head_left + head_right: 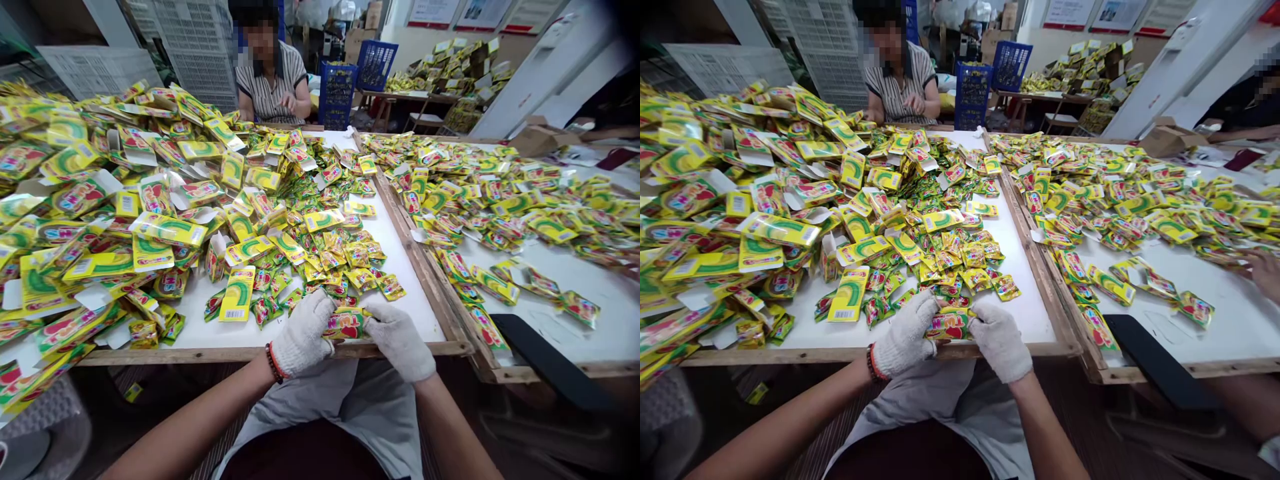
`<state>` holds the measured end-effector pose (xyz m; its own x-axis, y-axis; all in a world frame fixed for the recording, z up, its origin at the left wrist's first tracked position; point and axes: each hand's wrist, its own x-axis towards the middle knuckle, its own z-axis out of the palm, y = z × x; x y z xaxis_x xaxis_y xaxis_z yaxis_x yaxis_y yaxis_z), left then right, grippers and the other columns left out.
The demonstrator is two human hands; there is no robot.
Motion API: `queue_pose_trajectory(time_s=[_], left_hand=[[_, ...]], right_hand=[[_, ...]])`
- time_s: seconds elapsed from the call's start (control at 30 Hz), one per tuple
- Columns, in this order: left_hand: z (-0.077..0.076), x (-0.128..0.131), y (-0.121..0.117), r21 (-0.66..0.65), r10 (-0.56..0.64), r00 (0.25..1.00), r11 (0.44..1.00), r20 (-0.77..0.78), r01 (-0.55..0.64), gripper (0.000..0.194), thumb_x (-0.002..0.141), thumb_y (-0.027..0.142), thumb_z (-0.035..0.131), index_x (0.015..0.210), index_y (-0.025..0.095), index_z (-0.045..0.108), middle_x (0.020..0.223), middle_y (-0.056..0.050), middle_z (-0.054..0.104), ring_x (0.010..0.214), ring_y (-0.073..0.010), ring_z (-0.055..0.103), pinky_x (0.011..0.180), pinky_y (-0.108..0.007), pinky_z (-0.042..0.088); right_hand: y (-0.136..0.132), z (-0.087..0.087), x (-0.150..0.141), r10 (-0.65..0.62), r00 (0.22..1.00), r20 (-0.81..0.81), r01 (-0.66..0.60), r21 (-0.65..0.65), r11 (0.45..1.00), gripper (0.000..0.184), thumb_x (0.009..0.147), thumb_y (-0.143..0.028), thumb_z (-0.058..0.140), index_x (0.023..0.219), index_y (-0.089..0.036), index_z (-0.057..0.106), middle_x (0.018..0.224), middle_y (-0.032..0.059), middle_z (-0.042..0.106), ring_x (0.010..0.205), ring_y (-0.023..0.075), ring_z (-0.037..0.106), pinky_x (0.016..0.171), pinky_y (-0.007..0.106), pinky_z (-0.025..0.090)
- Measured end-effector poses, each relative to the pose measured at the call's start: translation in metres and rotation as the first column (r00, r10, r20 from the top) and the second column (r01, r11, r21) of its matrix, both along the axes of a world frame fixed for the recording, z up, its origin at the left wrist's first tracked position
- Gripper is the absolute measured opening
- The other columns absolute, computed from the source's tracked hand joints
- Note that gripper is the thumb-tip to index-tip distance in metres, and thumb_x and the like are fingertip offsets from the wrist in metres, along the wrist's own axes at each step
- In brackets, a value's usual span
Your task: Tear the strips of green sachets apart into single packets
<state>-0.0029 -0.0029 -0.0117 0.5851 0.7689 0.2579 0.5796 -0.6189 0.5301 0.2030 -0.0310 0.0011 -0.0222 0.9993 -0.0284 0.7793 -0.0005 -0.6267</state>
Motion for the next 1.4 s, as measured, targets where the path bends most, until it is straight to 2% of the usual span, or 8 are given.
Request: queue_pose_trajectory(time_s=[0.17,0.37,0.53,0.73,0.97,1.17,1.3,1.4], left_hand=[[0.0,-0.002,0.002,-0.019,0.044,0.999,0.999,-0.013,-0.044,0.054,0.061,0.013,0.057,0.114,0.016,0.049,0.109,-0.01,0.05,0.103,-0.0258,0.047,0.09,-0.04,0.043],[0.001,0.001,0.0,-0.011,-0.025,0.999,1.0,-0.042,0.025,0.059,0.059,0.016,0.06,0.117,0.016,0.049,0.109,-0.011,0.051,0.101,-0.0275,0.048,0.086,-0.042,0.044],[0.002,-0.008,0.001,0.035,-0.053,0.992,0.998,-0.116,0.057,0.061,0.061,0.017,0.062,0.12,0.016,0.046,0.117,-0.013,0.049,0.105,-0.0297,0.046,0.088,-0.044,0.042],[0.01,-0.011,0.004,-0.034,-0.038,0.978,0.999,-0.206,0.031,0.062,0.062,0.019,0.067,0.119,0.02,0.045,0.117,-0.01,0.047,0.106,-0.0286,0.046,0.088,-0.043,0.042],[0.019,-0.003,0.003,-0.039,-0.09,0.962,0.996,-0.258,0.083,0.046,0.07,0.025,0.066,0.113,0.019,0.052,0.113,-0.011,0.05,0.098,-0.0281,0.048,0.082,-0.044,0.045],[0.009,-0.014,0.001,-0.321,0.042,0.96,0.946,0.277,0.052,0.088,0.067,0.034,0.076,0.14,0.02,0.028,0.131,-0.013,0.043,0.12,-0.0284,0.044,0.102,-0.042,0.038],[-0.001,-0.013,-0.001,-0.623,0.297,0.842,0.78,0.451,0.058,0.062,0.078,0.034,0.066,0.13,0.019,0.037,0.121,-0.01,0.055,0.107,-0.0224,0.056,0.093,-0.036,0.046],[-0.003,-0.011,-0.001,-0.683,0.357,0.825,0.729,0.438,0.047,0.049,0.079,0.03,0.064,0.123,0.019,0.044,0.113,-0.007,0.06,0.099,-0.0206,0.059,0.088,-0.034,0.048]], right_hand=[[-0.016,0.007,0.011,-0.131,0.888,-0.441,0.037,-0.217,0.976,0.04,0.083,-0.042,0.056,0.11,-0.014,0.064,0.078,0.0048,0.068,0.063,0.0151,0.057,0.058,0.025,0.043],[-0.032,0.014,0.0,-0.043,0.772,-0.634,-0.203,-0.311,0.928,0.037,0.092,-0.048,0.045,0.078,-0.015,0.056,0.047,-0.0016,0.055,0.043,0.0084,0.04,0.044,0.021,0.027],[-0.026,0.019,-0.012,0.003,0.714,-0.701,-0.336,-0.338,0.879,0.037,0.093,-0.048,0.043,0.086,-0.014,0.056,0.047,-0.0019,0.056,0.04,0.008,0.04,0.043,0.021,0.026],[-0.031,0.017,-0.006,-0.146,0.709,-0.69,-0.185,-0.382,0.906,0.048,0.089,-0.05,0.049,0.119,-0.012,0.052,0.047,-0.0036,0.055,0.04,0.0098,0.043,0.044,0.021,0.024],[-0.033,0.023,-0.016,0.057,0.771,-0.634,-0.34,-0.335,0.879,0.037,0.093,-0.046,0.044,0.073,-0.016,0.055,0.049,-0.0005,0.058,0.046,0.0101,0.045,0.049,0.023,0.033],[-0.027,0.015,-0.023,-0.06,0.745,-0.664,-0.179,-0.286,0.941,0.04,0.094,-0.048,0.039,0.072,-0.017,0.053,0.052,-0.0001,0.059,0.047,0.0105,0.047,0.05,0.023,0.035],[-0.027,0.007,-0.025,-0.249,0.688,-0.681,-0.007,-0.349,0.937,0.037,0.087,-0.052,0.051,0.089,-0.016,0.056,0.053,-0.0001,0.059,0.047,0.0108,0.047,0.048,0.022,0.035],[-0.028,0.004,-0.022,-0.371,0.654,-0.659,0.097,-0.413,0.906,0.05,0.08,-0.052,0.061,0.11,-0.013,0.055,0.056,0.001,0.061,0.049,0.0118,0.05,0.047,0.022,0.037]])
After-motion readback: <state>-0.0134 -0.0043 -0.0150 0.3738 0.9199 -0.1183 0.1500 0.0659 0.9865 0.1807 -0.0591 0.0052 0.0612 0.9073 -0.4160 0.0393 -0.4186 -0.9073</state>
